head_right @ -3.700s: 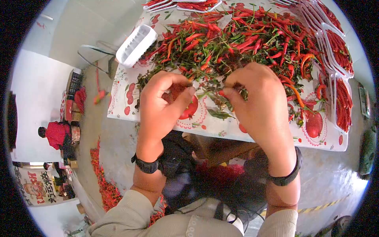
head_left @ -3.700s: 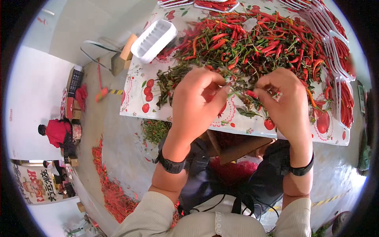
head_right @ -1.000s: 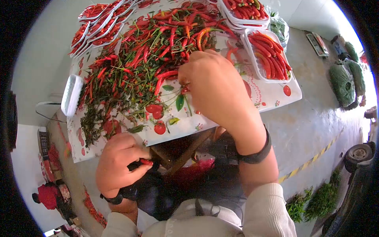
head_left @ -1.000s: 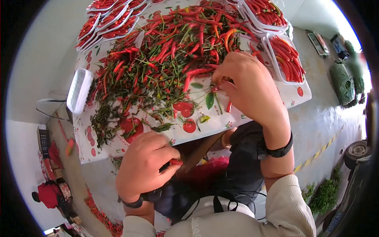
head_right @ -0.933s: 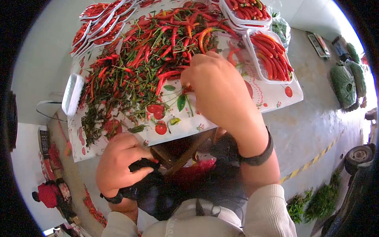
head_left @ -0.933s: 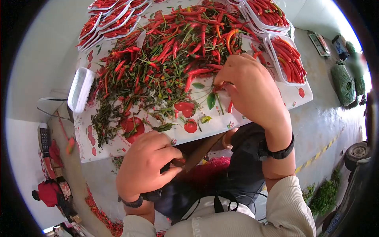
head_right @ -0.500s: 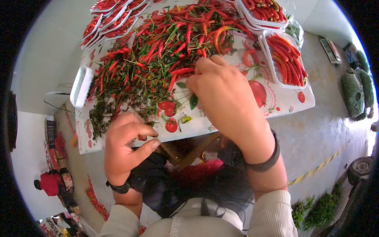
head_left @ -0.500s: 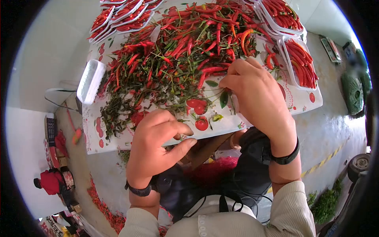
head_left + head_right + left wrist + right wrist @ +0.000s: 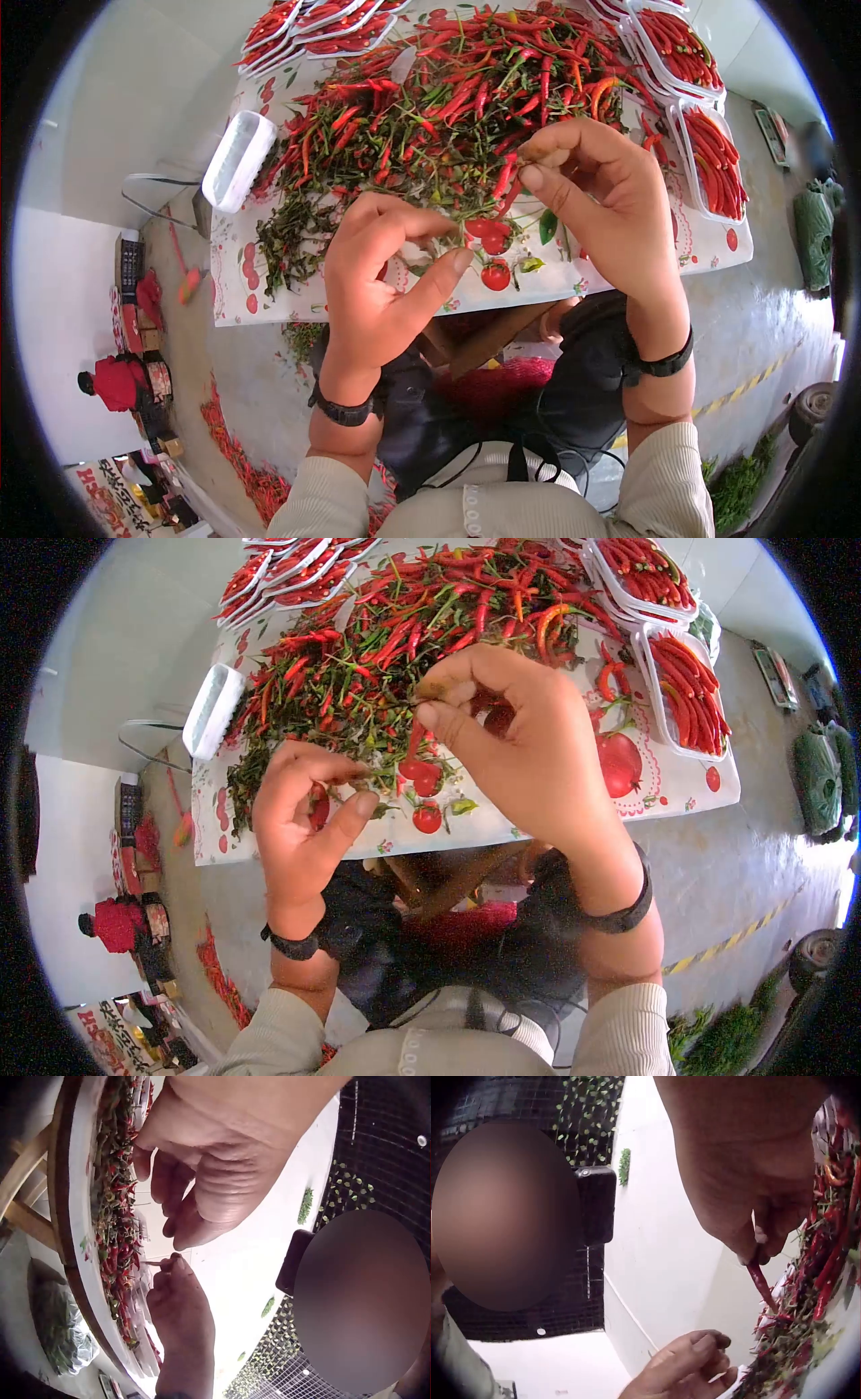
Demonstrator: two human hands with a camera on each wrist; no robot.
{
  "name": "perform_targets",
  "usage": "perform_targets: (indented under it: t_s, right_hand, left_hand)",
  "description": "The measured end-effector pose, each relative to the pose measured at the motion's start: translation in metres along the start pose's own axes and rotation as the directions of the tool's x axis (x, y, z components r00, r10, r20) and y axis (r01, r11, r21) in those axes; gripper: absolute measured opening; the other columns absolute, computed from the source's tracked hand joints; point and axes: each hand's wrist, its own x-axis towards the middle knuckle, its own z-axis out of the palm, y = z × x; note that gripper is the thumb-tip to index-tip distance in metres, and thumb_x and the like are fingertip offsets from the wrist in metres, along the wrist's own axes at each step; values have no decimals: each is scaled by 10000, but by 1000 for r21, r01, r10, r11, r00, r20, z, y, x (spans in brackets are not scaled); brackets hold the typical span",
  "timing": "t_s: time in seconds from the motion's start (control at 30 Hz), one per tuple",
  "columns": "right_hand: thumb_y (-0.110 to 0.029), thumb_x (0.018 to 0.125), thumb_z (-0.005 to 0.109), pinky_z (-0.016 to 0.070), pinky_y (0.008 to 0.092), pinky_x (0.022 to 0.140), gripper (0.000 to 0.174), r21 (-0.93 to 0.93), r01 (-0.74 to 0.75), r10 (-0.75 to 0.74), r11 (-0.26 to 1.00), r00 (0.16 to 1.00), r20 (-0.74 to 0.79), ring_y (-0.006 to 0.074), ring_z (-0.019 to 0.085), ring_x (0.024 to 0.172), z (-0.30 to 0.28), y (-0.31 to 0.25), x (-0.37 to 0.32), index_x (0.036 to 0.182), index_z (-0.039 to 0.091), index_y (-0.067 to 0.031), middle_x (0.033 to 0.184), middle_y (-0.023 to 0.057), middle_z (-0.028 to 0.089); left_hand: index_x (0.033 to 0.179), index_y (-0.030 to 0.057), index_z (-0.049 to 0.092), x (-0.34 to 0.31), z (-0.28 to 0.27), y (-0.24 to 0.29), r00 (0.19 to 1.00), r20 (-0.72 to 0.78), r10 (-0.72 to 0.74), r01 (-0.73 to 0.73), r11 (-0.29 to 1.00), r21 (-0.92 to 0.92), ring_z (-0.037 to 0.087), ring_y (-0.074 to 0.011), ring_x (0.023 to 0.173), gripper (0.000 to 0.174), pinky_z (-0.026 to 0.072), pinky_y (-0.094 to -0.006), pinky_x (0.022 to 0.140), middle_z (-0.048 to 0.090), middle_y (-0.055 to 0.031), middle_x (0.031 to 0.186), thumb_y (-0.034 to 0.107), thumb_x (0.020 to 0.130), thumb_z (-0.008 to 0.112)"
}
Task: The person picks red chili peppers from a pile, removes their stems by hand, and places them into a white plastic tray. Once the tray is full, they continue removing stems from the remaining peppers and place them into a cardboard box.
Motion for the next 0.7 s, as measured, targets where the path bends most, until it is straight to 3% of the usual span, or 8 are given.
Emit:
perform_targets:
  t_s: [0.2,0.33,0.37,0.47,0.53,0.6,0.7]
  right_hand:
    - [-39,891,742,462,240,605,81,191,-194,159,962,970,184,37,593,718,14,-15,-6,964,712,-21,804,-5,684]
    - [-9,829,743,511,293,638,139,137,-82,35,987,949,314,138,660,699,20,-19,-8,961,698,-4,795,61,699]
    - [-7,803,744,529,314,663,166,85,-129,90,988,927,365,178,677,719,17,-26,-7,959,689,4,810,87,699]
    - [-15,801,749,534,315,673,167,-45,72,-50,996,922,383,171,687,751,3,-19,-5,959,697,-3,826,93,706]
    - [-15,791,750,544,328,678,169,-180,-64,100,982,975,201,196,710,777,-12,-25,0,955,707,-7,844,107,718]
    - [-26,788,737,547,364,697,173,-432,-14,6,902,1000,-21,260,715,796,-30,-13,5,957,706,-2,877,132,723]
    - [-112,785,734,534,438,788,173,-662,-79,4,746,993,-114,369,670,850,-61,-7,5,934,733,-26,901,173,707]
  left_hand:
    - [979,41,737,0,0,0,997,-50,58,-58,998,3,606,-199,838,266,491,-317,736,627,-73,926,125,757,854]
    - [934,40,724,-6,-1,-3,999,-7,45,-45,998,-35,626,-219,825,222,502,-334,734,632,-88,901,91,753,841]
    - [887,42,716,-7,-4,4,999,25,-34,35,999,-28,638,-230,817,188,509,-345,729,635,-94,883,68,743,835]
    - [844,44,713,-5,-14,9,991,131,-30,25,999,40,634,-234,822,166,504,-346,734,634,-86,873,69,731,833]
    - [804,58,701,-7,-18,15,961,276,-25,12,999,47,615,-265,805,168,488,-369,712,621,-78,851,83,711,838]
    - [793,66,696,-8,-20,15,910,412,37,-61,997,45,602,-281,794,173,479,-383,701,611,-74,839,95,706,842]
    - [820,78,703,-11,-24,23,851,525,9,-94,987,134,597,-278,797,205,470,-401,699,603,-63,831,120,692,857]
